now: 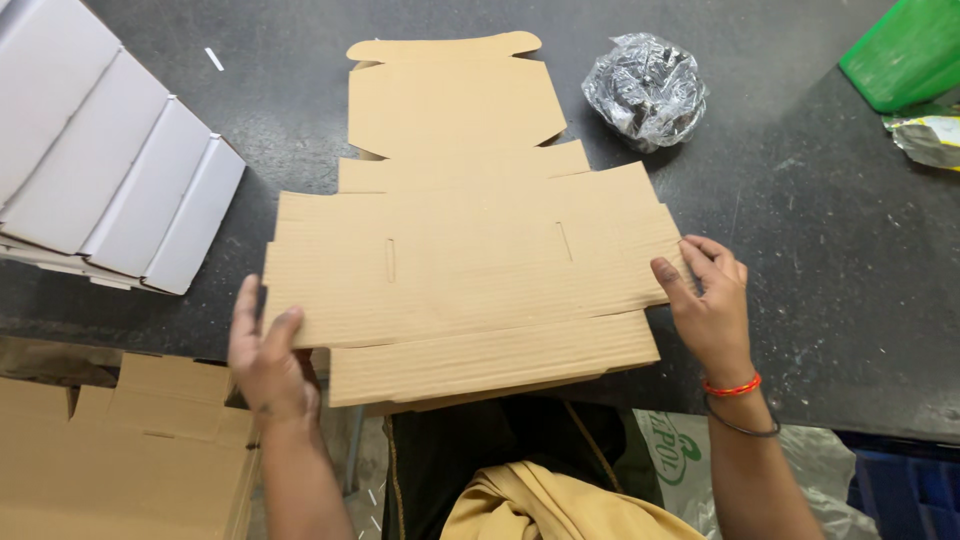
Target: The person wraps several round black objects in plastic wrap and places them into white cardboard boxes. They assemble the boxes from flat sheets, insert the wrapped items, and close the flaps.
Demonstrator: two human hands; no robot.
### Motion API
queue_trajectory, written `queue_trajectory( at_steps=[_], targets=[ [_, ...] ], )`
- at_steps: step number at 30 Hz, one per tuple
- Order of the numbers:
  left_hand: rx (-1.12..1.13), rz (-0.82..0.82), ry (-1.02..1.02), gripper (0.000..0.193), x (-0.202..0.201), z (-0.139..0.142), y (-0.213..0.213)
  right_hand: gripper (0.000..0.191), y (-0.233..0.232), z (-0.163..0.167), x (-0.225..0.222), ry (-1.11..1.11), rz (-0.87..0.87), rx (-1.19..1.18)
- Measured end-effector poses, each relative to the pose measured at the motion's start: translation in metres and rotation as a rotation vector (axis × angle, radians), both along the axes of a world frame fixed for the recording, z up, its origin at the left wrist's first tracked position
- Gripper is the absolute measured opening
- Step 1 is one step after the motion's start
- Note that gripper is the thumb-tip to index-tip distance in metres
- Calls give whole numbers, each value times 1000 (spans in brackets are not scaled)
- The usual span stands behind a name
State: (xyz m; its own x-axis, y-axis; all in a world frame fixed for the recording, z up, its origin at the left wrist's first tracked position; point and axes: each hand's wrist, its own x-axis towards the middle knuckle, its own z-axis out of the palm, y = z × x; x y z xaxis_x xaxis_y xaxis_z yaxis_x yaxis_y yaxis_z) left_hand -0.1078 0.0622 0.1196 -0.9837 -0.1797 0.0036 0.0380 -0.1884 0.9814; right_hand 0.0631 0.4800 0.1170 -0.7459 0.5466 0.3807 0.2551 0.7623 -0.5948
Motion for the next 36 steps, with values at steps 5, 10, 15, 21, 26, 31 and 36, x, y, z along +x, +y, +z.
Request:
queue_trajectory(
  at_steps=[5, 10, 15, 21, 26, 31, 36],
  targets=[
    [374, -57, -121, 60, 24, 10, 7, 47, -13, 2, 11, 202, -2, -633],
    [322, -11, -353, 49, 31, -11, 26, 35, -15, -24, 0, 267, 118, -1299],
    [-203, -231, -310, 43, 32, -22, 60, 45, -38, -51, -36, -25, 32, -913],
    [-1243, -244, 542, 70, 60, -41, 157, 67, -99, -58, -69, -117, 491, 395],
    [-866, -278, 452, 60, 40, -55, 138, 65, -83, -25, -65, 148, 547, -428],
    [-311, -253, 232, 48, 30, -53, 114, 55, -95, 9, -27, 236, 490, 270],
    [-181, -375, 151, 51, 43, -44, 109, 45, -118, 21, -29, -28, 915, 593]
  ],
)
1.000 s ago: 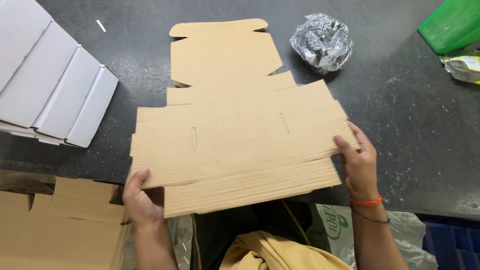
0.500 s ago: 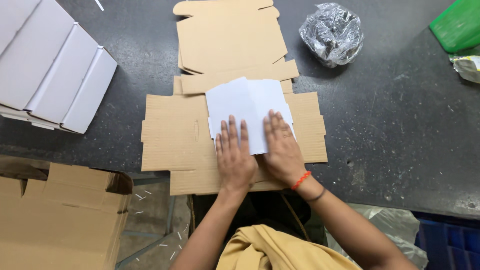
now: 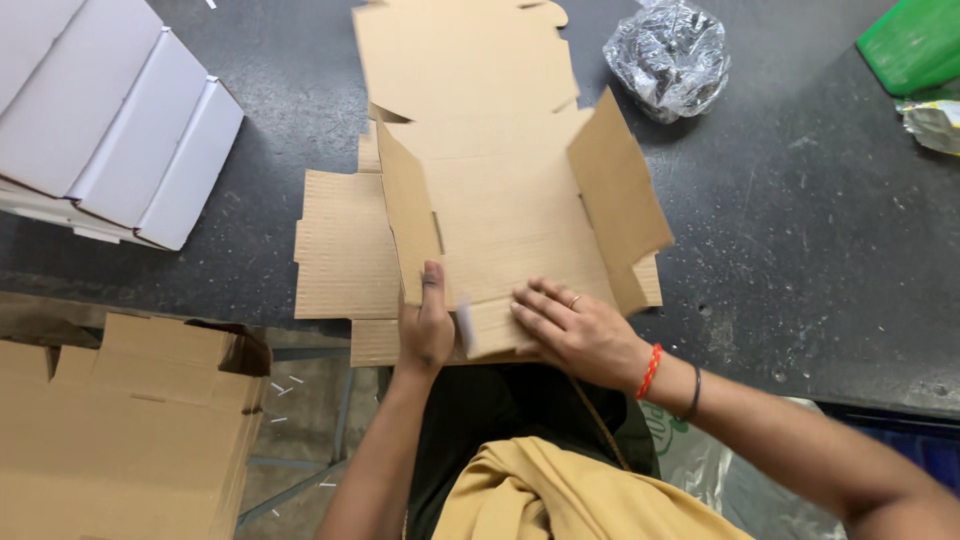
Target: The person wraps several round black objects in plastic wrap and places them into white cardboard boxes. They assemble the boxes from flat sheets, insert the wrapped items, and close the flaps.
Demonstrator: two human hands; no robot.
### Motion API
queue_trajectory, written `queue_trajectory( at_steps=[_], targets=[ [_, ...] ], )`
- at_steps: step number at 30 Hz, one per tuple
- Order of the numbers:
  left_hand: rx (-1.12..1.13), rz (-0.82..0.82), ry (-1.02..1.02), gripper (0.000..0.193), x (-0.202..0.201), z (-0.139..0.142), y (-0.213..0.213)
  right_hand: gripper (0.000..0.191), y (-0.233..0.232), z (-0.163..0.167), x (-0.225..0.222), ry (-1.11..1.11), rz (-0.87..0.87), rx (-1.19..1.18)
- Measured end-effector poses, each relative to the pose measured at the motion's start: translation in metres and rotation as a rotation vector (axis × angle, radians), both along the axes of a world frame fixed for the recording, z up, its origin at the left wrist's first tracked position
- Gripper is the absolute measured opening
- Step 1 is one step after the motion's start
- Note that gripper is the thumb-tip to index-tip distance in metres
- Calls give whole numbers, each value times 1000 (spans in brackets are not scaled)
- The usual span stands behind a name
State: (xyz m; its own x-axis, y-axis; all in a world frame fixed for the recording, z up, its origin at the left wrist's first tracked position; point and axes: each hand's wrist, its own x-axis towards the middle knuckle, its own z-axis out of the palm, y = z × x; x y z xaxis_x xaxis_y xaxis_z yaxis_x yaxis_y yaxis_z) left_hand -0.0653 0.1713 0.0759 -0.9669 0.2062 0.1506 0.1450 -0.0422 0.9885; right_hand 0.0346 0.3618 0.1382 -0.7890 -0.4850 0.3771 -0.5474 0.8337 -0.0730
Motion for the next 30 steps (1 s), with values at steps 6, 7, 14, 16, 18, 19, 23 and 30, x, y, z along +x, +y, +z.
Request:
queue_trajectory(
  at_steps=[6, 7, 14, 16, 18, 19, 23, 30],
  targets=[
    [-462, -33, 352, 62, 1, 19, -15, 19, 11, 18, -40, -251, 89, -229],
    [-561, -15, 319, 62, 1, 22, -16, 17, 10, 19, -49, -364, 119, -211],
    [-539, 155, 367, 51, 17, 27, -33, 22, 8, 4, -195, -567, -113, -28],
    [-567, 163, 333, 48, 24, 24, -40, 26, -6, -6, -259, -507, -154, -239],
    [-580, 178, 325, 46, 28, 21, -46, 28, -29, -23, -303, -529, -82, -424],
    [-580, 190, 331, 46, 29, 19, -48, 32, -42, -34, -316, -572, -131, -400],
    [-655, 219, 230, 48, 29, 16, -51, 45, -53, -57, -330, -742, -278, -460],
    [-529, 223, 284, 43, 21, 11, -48, 34, 1, -35, -299, -925, -432, -498]
  ],
)
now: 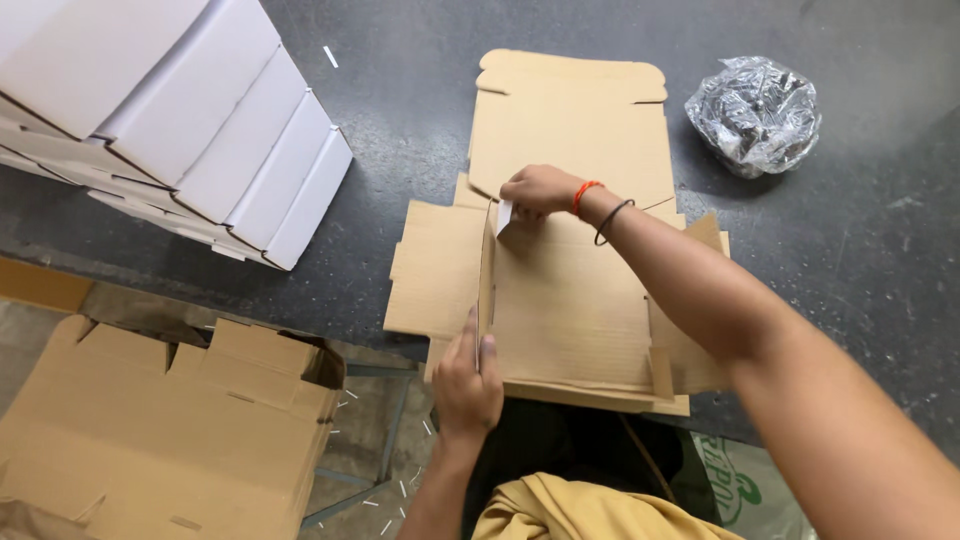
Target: The person wraps several round black objects in plastic wrap and places them into white cardboard boxes. They assemble the boxes from flat sheets, insert the wrapped items, and close the flaps.
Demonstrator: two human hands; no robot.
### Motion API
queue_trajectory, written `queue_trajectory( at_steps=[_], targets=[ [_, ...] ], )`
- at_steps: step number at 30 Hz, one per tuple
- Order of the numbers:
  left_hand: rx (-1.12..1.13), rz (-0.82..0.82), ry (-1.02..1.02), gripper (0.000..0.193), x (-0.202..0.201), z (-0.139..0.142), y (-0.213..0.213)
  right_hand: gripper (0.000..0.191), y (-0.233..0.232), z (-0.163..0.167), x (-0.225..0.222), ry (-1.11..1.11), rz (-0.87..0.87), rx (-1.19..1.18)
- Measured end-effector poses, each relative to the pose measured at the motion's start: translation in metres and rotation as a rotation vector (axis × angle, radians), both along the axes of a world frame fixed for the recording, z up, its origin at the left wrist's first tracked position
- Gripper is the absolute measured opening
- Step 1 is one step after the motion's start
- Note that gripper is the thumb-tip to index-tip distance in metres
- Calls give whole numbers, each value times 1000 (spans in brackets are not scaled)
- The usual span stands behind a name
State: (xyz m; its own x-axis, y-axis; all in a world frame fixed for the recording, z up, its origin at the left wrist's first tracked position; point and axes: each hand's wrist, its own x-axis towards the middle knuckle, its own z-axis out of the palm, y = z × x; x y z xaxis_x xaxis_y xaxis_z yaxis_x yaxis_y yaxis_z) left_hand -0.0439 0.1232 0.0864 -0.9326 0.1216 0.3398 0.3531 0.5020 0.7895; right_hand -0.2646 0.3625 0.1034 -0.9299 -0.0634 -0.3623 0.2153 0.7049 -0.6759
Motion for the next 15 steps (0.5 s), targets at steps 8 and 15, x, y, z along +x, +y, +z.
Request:
queue_trajectory(
  at_steps=[8, 15],
  targets=[
    [-125, -48, -46, 45, -32, 1, 8, 27, -54, -28, 91, 693, 144, 538],
    [-222, -145, 361, 61, -37, 17, 3, 32, -54, -43, 94, 745, 75, 535]
  ],
)
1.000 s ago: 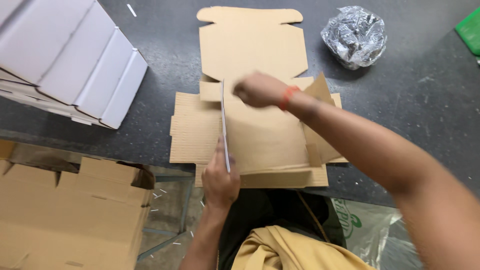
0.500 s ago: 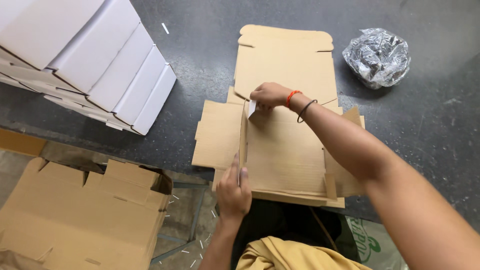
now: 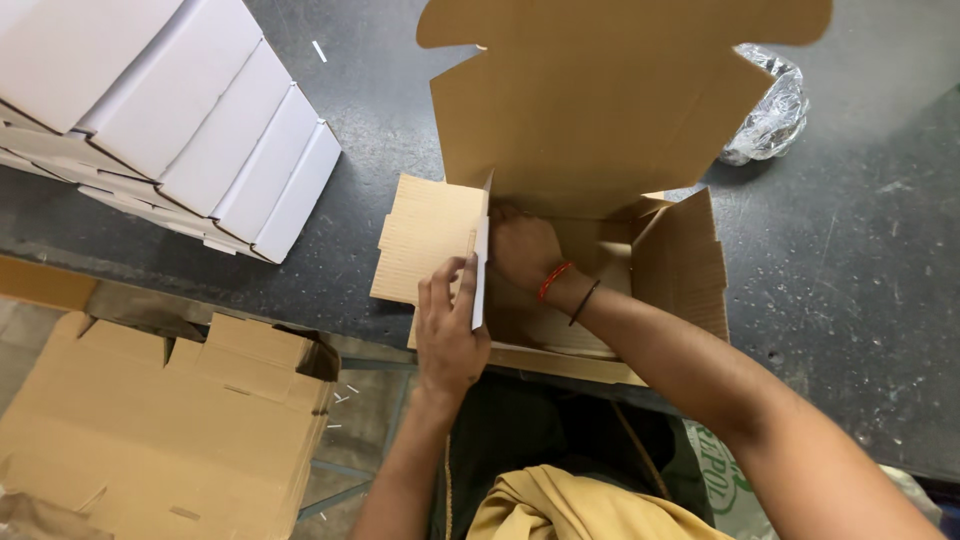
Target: The person wraps several round black objects in plastic wrap and places them into white cardboard boxes. They assemble the boxes from flat sheets, insert the wrapped items, and close the flaps.
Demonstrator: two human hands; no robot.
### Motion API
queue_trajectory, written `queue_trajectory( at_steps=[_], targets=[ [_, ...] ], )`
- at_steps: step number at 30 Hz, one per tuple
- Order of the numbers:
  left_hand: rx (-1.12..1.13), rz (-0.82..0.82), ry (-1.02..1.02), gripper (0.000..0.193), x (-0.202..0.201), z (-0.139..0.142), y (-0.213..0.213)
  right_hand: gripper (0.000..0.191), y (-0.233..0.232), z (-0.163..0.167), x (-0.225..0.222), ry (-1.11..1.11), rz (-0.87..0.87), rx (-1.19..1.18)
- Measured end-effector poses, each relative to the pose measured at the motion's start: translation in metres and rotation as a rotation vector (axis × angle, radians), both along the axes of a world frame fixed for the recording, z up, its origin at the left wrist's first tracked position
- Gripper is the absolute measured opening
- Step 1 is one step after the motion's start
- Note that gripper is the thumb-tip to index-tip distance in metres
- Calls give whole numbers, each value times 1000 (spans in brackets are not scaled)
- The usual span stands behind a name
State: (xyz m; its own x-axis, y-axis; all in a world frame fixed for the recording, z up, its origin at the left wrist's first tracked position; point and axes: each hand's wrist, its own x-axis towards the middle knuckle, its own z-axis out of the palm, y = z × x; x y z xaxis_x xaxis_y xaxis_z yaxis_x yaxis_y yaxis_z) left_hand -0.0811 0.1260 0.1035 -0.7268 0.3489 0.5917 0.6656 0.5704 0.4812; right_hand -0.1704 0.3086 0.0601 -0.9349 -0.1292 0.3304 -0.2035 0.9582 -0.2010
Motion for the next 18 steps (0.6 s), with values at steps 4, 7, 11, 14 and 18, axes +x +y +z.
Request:
queue_trajectory(
  at_steps=[4, 7, 11, 14, 18],
  targets=[
    [-178, -116, 32, 73, -5, 25, -8, 22, 15, -3, 4, -345, 114, 85],
    [-281, -242, -9, 78, -9, 40, -13, 26, 45, 2, 7, -473, 235, -86],
    [-433, -189, -197, 51, -18, 35, 2, 28, 99, 13, 7, -582, 325, -255],
    [-300, 140, -563, 76, -44, 14, 33, 24, 136, 12, 25, -640, 238, -501],
    [-634, 266, -570, 30, -99, -15, 61, 22, 162, -5, 57, -497, 101, -581]
  ],
)
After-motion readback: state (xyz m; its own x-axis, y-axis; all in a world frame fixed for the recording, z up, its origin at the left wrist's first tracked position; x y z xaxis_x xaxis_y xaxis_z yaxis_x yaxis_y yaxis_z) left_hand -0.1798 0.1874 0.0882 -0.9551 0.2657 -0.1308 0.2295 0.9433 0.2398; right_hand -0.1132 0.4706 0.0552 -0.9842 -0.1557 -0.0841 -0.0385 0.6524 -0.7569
